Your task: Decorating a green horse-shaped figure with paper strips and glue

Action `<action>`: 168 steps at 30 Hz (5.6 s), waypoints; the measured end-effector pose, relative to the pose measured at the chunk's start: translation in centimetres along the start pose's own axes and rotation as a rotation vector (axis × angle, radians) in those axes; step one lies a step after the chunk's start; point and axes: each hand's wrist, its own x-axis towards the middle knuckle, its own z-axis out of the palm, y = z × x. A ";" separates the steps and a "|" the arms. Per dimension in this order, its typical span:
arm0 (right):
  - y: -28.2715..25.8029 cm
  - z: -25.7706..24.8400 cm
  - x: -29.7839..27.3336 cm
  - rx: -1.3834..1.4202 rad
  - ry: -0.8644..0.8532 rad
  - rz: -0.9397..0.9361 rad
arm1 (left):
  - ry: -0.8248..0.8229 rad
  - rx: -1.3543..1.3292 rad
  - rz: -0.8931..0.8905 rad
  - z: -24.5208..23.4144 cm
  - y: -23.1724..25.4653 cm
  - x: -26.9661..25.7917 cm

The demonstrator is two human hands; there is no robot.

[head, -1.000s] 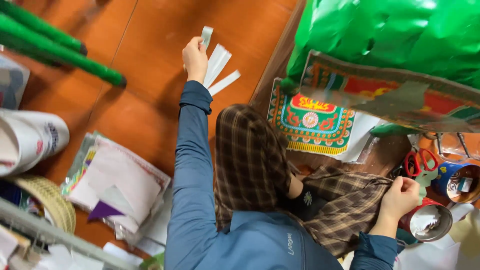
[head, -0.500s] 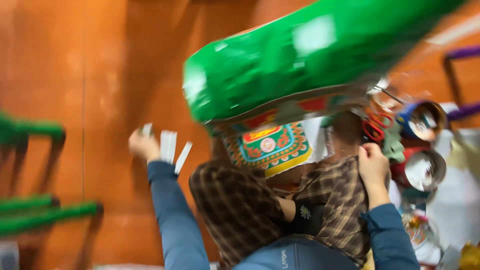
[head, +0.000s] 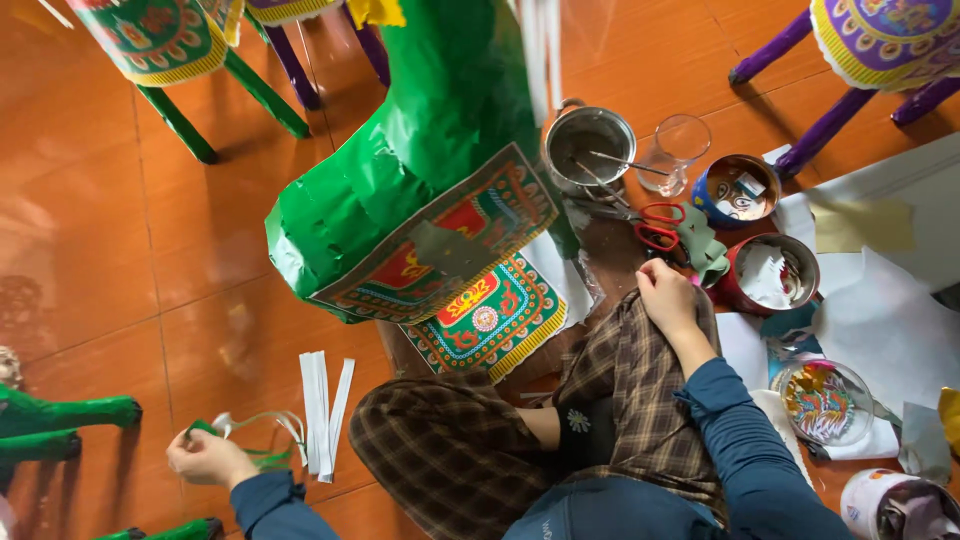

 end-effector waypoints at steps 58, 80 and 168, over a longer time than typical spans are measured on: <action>-14.0 -1.4 -11.4 1.041 -0.459 -0.059 | -0.970 -0.664 0.494 1.7 34.8 -35.3; -4.0 12.6 22.9 -0.397 -0.230 -0.052 | -1.228 -0.711 -0.546 9.5 25.6 -33.1; -12.6 -11.7 -11.5 0.660 -0.379 -0.388 | -0.970 -1.191 -0.425 2.9 37.3 -29.6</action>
